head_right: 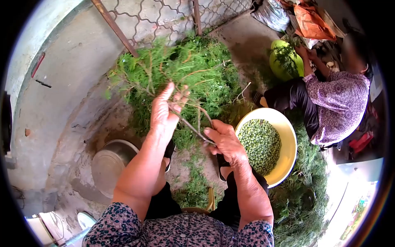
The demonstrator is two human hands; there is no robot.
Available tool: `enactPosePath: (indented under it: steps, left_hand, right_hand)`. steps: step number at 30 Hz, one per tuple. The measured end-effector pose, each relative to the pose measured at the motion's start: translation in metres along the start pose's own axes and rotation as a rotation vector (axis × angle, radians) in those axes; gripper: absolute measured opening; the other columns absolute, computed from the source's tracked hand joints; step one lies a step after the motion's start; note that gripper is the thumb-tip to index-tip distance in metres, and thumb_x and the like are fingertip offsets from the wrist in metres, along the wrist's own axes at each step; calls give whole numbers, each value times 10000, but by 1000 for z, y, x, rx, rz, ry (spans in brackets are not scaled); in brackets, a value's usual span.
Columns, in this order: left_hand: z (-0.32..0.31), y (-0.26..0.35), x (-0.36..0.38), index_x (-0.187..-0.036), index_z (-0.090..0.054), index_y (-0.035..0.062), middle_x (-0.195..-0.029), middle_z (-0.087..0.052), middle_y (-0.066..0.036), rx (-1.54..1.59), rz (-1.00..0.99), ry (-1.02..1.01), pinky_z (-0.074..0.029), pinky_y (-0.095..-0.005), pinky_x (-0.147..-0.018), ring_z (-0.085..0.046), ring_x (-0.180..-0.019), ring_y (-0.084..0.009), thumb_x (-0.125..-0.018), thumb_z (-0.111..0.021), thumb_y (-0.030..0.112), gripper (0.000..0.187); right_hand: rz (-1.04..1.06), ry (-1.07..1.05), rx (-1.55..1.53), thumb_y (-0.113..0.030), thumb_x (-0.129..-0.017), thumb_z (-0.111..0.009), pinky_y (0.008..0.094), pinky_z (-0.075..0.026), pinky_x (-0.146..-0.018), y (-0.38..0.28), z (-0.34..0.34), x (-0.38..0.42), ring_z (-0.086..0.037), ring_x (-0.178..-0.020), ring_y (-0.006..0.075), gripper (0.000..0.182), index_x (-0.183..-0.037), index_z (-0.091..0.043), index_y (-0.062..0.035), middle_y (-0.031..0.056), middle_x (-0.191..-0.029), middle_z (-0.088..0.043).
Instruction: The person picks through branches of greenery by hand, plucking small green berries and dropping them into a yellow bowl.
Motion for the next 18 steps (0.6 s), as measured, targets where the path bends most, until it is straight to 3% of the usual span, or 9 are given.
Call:
enactPosePath:
  steps: [5,8,9,12,13,14,16,17,18]
  left_hand:
    - [-5,-11,1,-874,-574,49,-790,-577,-58,-44,33,-136,-495,-402,-794,-555,-740,-191,-736,-700,157,216]
    - [-20,-22,13,-941,-559,28,-822,-590,-65,-117,110,-263,-471,-427,-818,-581,-820,-224,-739,-693,134,265]
    - [-23,-24,18,-1034,-532,29,-947,-591,-98,-148,138,-363,-457,-438,-834,-574,-938,-264,-743,-692,137,349]
    - [-28,-21,26,-1107,-501,36,-1082,-551,-133,-152,151,-385,-445,-441,-854,-543,-1033,-292,-735,-708,194,454]
    - [-32,-17,30,-1159,-464,18,-1169,-496,-170,-268,157,-455,-443,-434,-861,-522,-1064,-291,-730,-707,362,601]
    - [-31,-12,30,-1159,-464,18,-1169,-496,-170,-264,152,-458,-443,-434,-861,-522,-1064,-291,-730,-707,362,601]
    - [-22,-15,32,-1147,-475,-6,-1095,-551,-193,-744,209,-503,-464,-413,-824,-562,-995,-276,-707,-656,549,731]
    - [-19,-6,38,-1057,-542,-24,-877,-632,-180,-1139,207,-528,-504,-386,-720,-629,-826,-226,-689,-614,631,754]
    - [-17,-10,35,-877,-617,-14,-651,-631,-125,-1222,225,-623,-520,-327,-571,-642,-618,-167,-712,-582,638,673]
  right_hand:
    - [25,175,33,-111,-857,-481,171,-268,-340,1,30,28,-393,-382,52,111,-883,-532,-16,51,-593,-547]
    - [83,226,20,-111,-846,-474,169,-280,-346,1,47,47,-388,-386,54,142,-912,-542,-4,49,-593,-543]
    - [98,240,17,-105,-845,-481,172,-269,-342,2,52,53,-384,-385,51,129,-895,-550,-8,40,-599,-543]
    - [133,282,-20,-91,-850,-486,170,-269,-342,5,61,67,-391,-396,48,118,-882,-560,-6,29,-602,-537]
    - [170,299,-32,-90,-853,-487,167,-278,-346,5,64,72,-399,-405,49,122,-894,-561,-2,29,-609,-539]
    - [209,317,-44,-89,-856,-488,164,-287,-349,5,69,77,-406,-415,49,127,-905,-563,1,30,-616,-541]
    - [241,301,-34,-84,-862,-490,161,-304,-352,9,78,85,-424,-433,50,134,-930,-565,3,21,-636,-541]
    - [260,369,-8,-93,-858,-489,158,-296,-351,9,82,90,-425,-432,51,169,-979,-557,4,10,-620,-517]
    - [279,436,16,-102,-854,-487,154,-288,-349,9,86,95,-426,-431,53,213,-1027,-550,4,-2,-605,-492]
Point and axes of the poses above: each hand's wrist, its own x-axis away from the middle knuckle, its own z-axis out of the back of the hand, y = z × x, the point moved 7 cm from there along -x, towards the middle knuckle
